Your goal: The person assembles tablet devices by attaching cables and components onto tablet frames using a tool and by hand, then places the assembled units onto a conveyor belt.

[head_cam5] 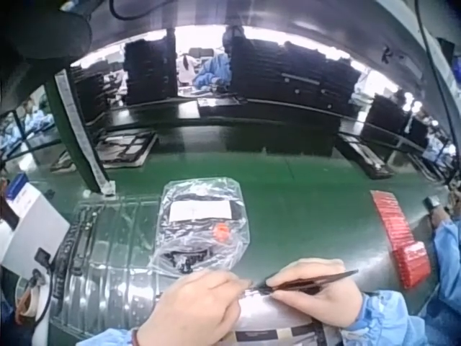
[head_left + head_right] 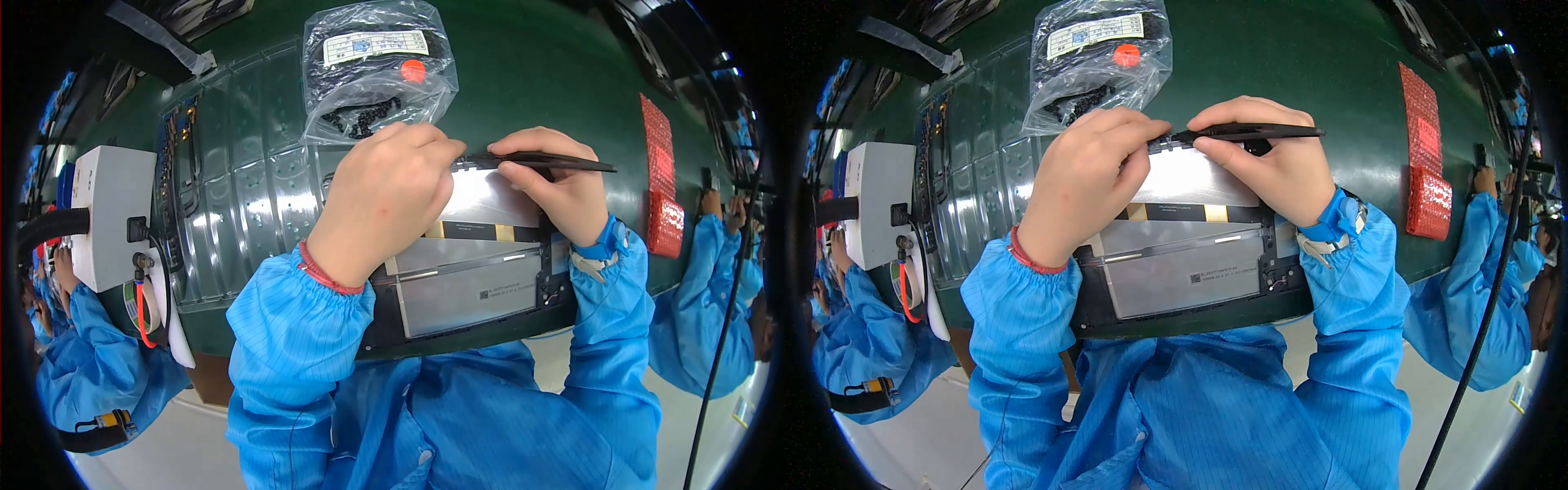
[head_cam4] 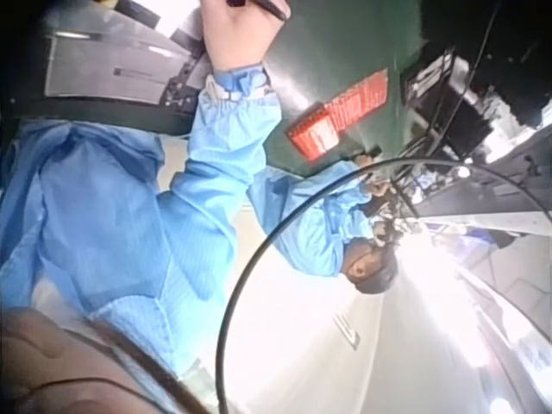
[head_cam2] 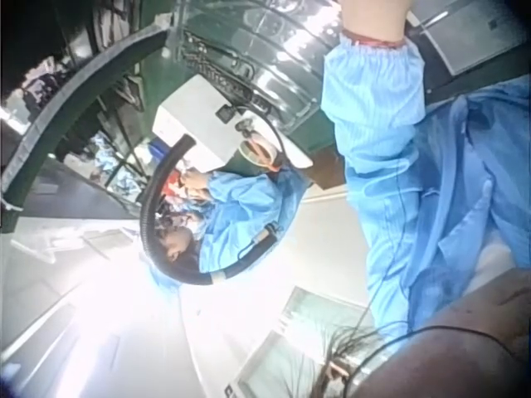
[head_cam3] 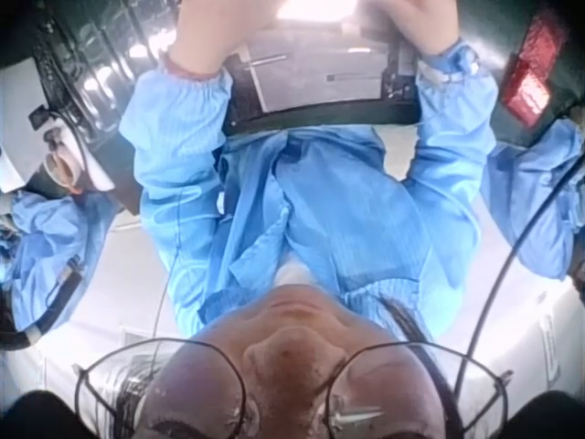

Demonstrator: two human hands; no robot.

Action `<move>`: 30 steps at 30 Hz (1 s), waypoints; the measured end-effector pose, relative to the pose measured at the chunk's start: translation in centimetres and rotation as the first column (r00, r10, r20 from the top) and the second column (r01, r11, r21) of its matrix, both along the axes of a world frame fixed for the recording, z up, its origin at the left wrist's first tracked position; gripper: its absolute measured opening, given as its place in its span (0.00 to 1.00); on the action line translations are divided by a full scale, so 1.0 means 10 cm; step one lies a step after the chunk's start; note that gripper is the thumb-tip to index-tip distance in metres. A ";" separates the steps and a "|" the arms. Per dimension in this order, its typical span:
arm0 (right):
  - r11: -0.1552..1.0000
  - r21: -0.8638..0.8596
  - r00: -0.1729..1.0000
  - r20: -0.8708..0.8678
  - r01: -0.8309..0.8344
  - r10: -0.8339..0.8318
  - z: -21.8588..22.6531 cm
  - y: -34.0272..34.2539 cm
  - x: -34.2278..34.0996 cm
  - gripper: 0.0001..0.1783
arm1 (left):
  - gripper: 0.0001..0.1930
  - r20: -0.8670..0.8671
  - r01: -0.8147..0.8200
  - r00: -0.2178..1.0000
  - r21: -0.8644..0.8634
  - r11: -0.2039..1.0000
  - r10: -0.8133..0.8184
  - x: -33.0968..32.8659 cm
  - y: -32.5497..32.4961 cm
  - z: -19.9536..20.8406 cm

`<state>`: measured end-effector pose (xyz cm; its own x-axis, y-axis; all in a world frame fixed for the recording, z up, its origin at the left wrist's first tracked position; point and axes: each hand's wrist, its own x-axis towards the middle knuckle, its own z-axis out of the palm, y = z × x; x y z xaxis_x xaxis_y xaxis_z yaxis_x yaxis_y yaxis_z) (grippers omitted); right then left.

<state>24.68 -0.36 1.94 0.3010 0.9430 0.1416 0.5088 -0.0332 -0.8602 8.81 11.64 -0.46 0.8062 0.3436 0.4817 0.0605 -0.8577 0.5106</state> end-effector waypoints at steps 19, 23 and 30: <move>1.000 0.006 0.999 -0.032 0.014 -0.014 -0.02 -0.01 0.02 0.09 | 0.10 0.024 0.024 0.999 -0.034 0.999 -0.023 0.01 0.03 -0.01; 1.000 0.012 0.996 -0.090 0.014 -0.013 -0.03 0.01 0.01 0.09 | 0.09 -0.007 -0.020 1.000 -0.001 1.000 0.020 -0.02 0.04 0.03; 0.935 0.329 0.970 -0.239 0.135 -0.056 -0.11 -0.08 0.11 0.10 | 0.07 0.058 -0.347 0.936 -0.005 0.938 0.347 -0.21 -0.02 0.30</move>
<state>25.78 -1.13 0.89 0.4477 0.8150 0.3678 0.3126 0.2427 -0.9184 6.71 11.41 2.57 0.6083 0.5948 0.5255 0.3260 -0.7909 0.5178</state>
